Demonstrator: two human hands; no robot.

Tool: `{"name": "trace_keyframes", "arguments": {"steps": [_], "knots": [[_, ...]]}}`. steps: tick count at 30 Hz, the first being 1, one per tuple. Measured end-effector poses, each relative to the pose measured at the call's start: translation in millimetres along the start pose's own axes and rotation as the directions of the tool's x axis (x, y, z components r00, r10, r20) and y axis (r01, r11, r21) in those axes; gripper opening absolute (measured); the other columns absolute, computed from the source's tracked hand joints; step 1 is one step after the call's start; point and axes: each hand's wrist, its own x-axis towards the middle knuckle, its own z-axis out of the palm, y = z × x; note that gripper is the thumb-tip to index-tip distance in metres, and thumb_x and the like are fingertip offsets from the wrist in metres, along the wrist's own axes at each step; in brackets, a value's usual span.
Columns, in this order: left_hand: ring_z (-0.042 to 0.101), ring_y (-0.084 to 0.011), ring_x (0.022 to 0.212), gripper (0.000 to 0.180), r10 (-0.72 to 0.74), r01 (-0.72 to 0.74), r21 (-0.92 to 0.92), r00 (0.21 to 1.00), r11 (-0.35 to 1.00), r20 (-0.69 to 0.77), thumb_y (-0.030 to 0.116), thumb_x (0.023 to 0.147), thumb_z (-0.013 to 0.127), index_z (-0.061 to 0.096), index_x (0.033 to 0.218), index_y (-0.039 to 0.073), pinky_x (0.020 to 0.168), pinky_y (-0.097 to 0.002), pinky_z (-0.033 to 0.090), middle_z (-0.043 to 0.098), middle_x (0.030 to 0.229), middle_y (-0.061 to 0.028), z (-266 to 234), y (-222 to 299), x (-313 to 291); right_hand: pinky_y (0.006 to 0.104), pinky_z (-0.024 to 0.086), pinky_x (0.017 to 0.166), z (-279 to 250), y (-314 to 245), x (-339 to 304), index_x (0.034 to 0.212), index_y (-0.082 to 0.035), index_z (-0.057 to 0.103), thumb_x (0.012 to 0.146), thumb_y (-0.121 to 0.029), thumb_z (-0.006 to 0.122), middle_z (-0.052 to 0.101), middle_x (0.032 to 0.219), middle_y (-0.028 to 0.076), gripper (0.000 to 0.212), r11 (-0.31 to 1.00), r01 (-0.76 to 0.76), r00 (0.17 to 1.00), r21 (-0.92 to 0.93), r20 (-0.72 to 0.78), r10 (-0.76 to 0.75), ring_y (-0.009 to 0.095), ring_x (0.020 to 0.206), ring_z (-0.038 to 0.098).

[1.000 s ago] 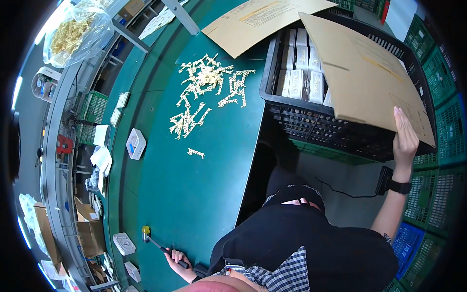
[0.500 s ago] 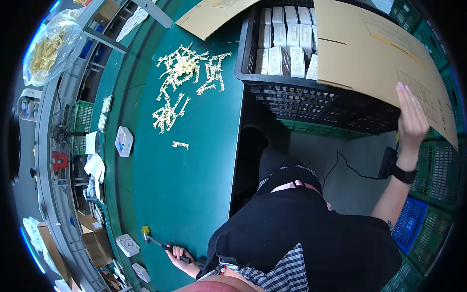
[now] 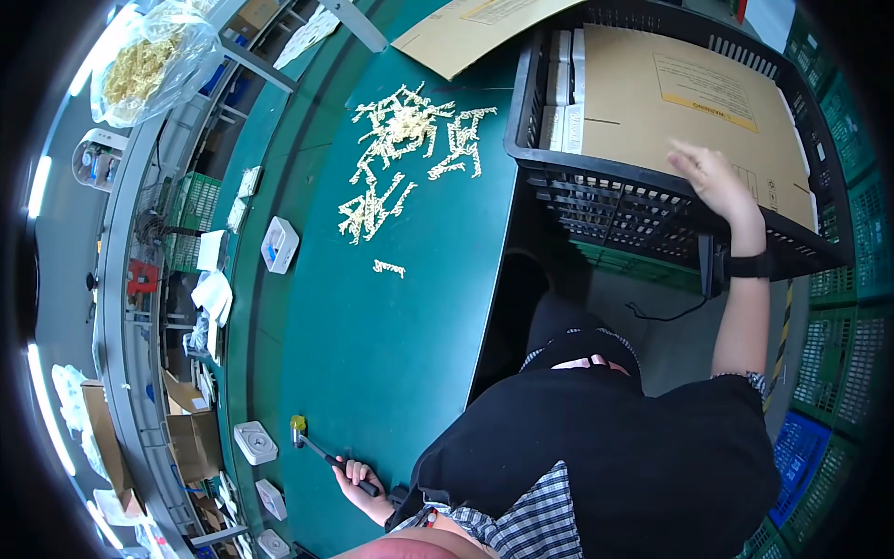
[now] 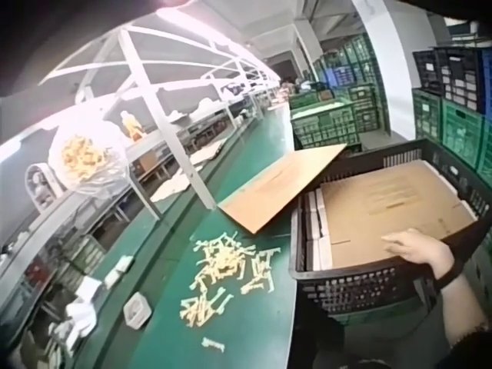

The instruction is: The person picks up a white plastic housing, places a gold-colored logo onto it by hand, and hammers the logo into place with a mallet. They then place the finished housing into a black plastic crate and repeat the process.

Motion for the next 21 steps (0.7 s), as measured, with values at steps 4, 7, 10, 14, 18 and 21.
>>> {"name": "trace_keyframes", "arguments": {"steps": [4,7,10,14,18,21], "knots": [[0.033,-0.0039,0.05,0.022,-0.03,0.03,0.035,0.999,0.999,0.021,0.023,0.1,0.046,0.052,0.106,0.002,0.046,-0.0172,0.032,0.034,0.064,0.0029,7,-9,3,0.037,0.037,0.104,6,34,16,0.13,-0.002,0.052,0.094,-0.059,0.035,0.051,0.133,0.021,0.069,0.981,-0.193,0.981,-0.014,-0.015,0.192,0.037,0.123,0.049],[0.033,-0.0038,0.05,0.021,-0.08,0.078,0.043,0.995,0.996,0.059,0.023,0.1,0.046,0.051,0.105,0.003,0.046,-0.0173,0.032,0.034,0.064,0.0033,11,-19,6,0.036,0.041,0.098,10,30,17,0.112,-0.001,0.062,0.092,-0.068,0.023,0.06,0.117,0.026,0.081,0.977,-0.171,0.985,-0.13,-0.041,0.167,0.037,0.11,0.057],[0.03,-0.0026,0.047,0.022,-0.027,0.026,0.018,0.999,0.999,0.044,0.024,0.1,0.045,0.05,0.105,0.003,0.045,-0.0165,0.031,0.029,0.06,0.0049,5,-10,1,0.0375,0.044,0.089,2,27,40,0.083,0.002,0.063,0.089,-0.073,0.025,0.066,0.095,0.022,0.085,0.923,-0.312,0.903,-0.227,0.233,0.362,0.035,0.089,0.061],[0.029,-0.0025,0.047,0.022,-0.016,0.017,0.058,0.999,0.998,-0.029,0.024,0.101,0.044,0.051,0.104,0.003,0.045,-0.0172,0.029,0.028,0.059,0.0056,15,-6,3,0.0377,0.045,0.082,8,0,58,0.083,0.003,0.061,0.091,-0.069,0.024,0.064,0.078,0.019,0.081,0.961,-0.134,0.944,-0.243,0.264,0.199,0.032,0.074,0.057],[0.028,-0.0027,0.047,0.021,-0.079,0.079,0.058,0.997,0.995,0.002,0.023,0.101,0.044,0.052,0.103,0.004,0.045,-0.0202,0.026,0.029,0.06,0.0061,3,-9,20,0.04,0.042,0.095,3,-51,48,0.126,-0.003,0.054,0.097,-0.035,0.046,0.059,0.116,0.025,0.044,0.963,0.006,0.999,-0.27,0.041,0.005,0.038,0.108,0.057],[0.029,-0.0033,0.048,0.018,-0.038,0.039,0.017,0.998,0.999,-0.055,0.02,0.101,0.043,0.053,0.105,0.005,0.046,-0.0212,0.028,0.03,0.06,0.0053,9,-7,17,0.0386,0.043,0.095,23,-162,61,0.131,-0.002,0.05,0.095,-0.028,0.053,0.059,0.119,0.025,0.044,0.951,0.222,0.963,-0.217,-0.105,-0.249,0.034,0.11,0.058]]}}
